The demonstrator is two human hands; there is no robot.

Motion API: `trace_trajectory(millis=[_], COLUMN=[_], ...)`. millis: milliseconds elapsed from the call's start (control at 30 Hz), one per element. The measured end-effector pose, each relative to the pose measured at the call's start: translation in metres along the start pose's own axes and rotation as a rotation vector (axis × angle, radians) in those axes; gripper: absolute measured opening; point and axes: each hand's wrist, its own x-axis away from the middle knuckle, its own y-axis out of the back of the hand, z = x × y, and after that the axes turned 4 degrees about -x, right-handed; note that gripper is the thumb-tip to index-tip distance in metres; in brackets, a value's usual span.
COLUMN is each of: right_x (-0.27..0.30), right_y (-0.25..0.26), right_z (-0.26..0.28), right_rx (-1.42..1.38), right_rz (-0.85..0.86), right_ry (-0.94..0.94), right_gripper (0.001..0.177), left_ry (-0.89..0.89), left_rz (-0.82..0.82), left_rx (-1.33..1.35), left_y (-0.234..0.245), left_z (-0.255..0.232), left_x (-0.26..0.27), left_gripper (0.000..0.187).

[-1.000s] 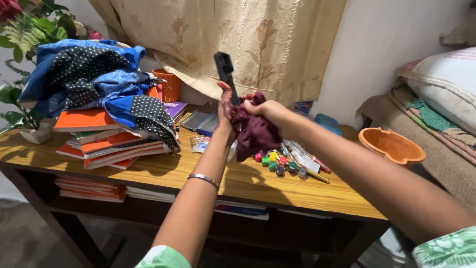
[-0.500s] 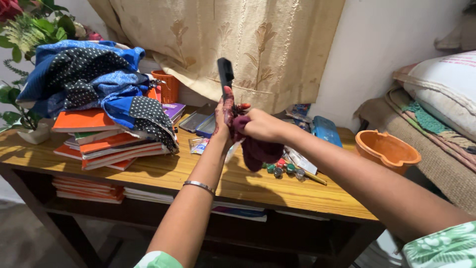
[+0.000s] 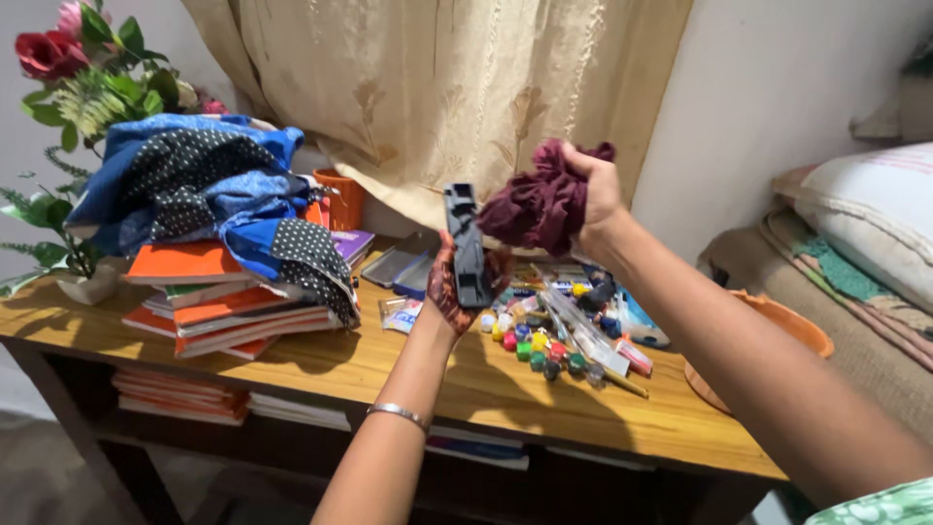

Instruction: The person uses a maroon cloth to wipe the exterior and interior of a blue rectangular tin box. They also wipe a black pencil sharpener and a small plastic bag containing stationery items. The person places the cleaned sharpener and bag inside the tin box.

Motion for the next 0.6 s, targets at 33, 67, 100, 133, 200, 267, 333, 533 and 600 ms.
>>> trace_trajectory(millis=[33,67,100,133,200,267,333,533,600], right_x=[-0.002,-0.002,-0.001,0.001,0.006,0.012,0.016,0.026,0.031], right_y=[0.005,0.010,0.015,0.019,0.025,0.029,0.032,0.038,0.041], right_z=[0.003,0.004,0.003,0.001,-0.006,-0.013,-0.017,-0.023,-0.019], right_rx=[0.043,0.087,0.127,0.136,0.152,0.373,0.649,1.396,1.496], right_rz=[-0.035,-0.069,-0.106,-0.115,-0.135,-0.170,-0.150,-0.078,-0.025], right_ry=[0.040,0.081,0.119,0.109,0.089,0.247,0.408,0.765,0.780], right_gripper=[0.029,0.031,0.032,0.033,0.034,0.031,0.032,0.042,0.057], left_ry=[0.033,0.066,0.105,0.144,0.198,0.226,0.267,0.417,0.432], left_rz=[0.090,0.180,0.209,0.237,0.259,0.250,0.276,0.270,0.260], left_rx=[-0.032,-0.064,-0.032,-0.001,0.007,-0.036,-0.043,-0.044,-0.080], left_y=[0.007,0.013,0.017,0.020,0.021,0.020,0.018,0.014,0.014], left_z=[-0.002,-0.004,-0.004,-0.005,-0.007,-0.007,-0.008,-0.007,-0.009], left_x=[0.001,-0.001,-0.001,0.000,0.004,0.005,0.007,0.015,0.011], left_gripper=[0.066,0.066,0.066,0.066,0.064,0.061,0.061,0.062,0.063])
